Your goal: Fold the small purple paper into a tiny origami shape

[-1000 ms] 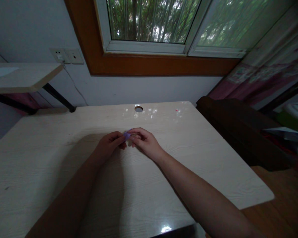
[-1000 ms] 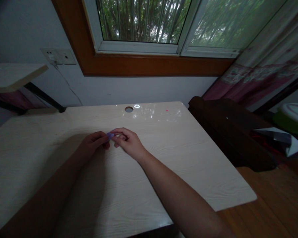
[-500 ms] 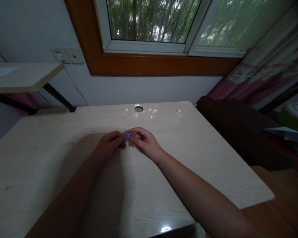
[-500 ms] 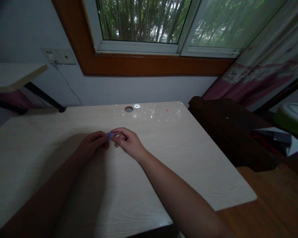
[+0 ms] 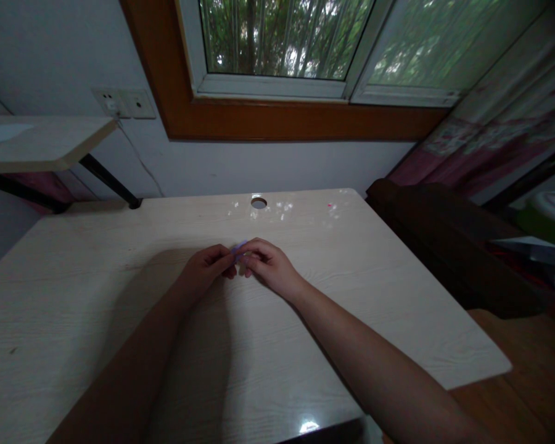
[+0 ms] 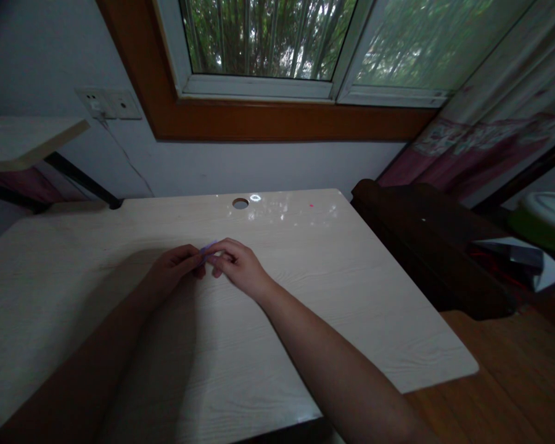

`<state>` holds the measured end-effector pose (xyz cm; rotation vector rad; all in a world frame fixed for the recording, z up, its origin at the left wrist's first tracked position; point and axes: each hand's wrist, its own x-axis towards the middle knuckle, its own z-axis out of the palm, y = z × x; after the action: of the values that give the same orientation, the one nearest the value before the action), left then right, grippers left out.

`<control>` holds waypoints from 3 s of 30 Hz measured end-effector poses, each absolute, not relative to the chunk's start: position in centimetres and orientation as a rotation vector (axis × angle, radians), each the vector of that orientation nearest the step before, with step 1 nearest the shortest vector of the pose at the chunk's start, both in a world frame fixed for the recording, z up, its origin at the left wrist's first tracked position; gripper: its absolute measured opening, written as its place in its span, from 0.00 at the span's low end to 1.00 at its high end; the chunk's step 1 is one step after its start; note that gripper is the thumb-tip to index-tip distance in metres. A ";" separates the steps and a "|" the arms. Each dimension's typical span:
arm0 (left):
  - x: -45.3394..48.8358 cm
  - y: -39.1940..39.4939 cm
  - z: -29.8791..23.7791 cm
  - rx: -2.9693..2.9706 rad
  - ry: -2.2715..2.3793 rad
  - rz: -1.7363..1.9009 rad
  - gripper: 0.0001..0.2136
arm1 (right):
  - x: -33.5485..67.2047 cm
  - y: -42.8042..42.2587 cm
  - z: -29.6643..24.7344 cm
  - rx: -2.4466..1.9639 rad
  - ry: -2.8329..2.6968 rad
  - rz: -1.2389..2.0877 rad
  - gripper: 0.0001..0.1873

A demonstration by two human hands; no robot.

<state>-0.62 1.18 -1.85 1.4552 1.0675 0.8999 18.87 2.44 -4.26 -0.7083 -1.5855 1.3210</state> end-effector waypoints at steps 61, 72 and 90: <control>0.4 0.6 -2.7 1.393 1.014 1.214 0.15 | 18.9 1.8 -3.5 -0.799 -1.701 1.044 0.08; 0.1 0.9 -3.8 1.450 1.027 1.199 0.13 | 18.8 2.0 -3.8 -0.834 -1.731 0.997 0.06; 0.0 0.8 -3.9 1.565 1.128 1.213 0.14 | 18.7 2.0 -3.7 -0.861 -1.693 0.966 0.07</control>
<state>0.03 0.79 -3.89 1.5650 1.1279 1.2134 18.73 1.97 -3.75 -0.8607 -1.6928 0.9659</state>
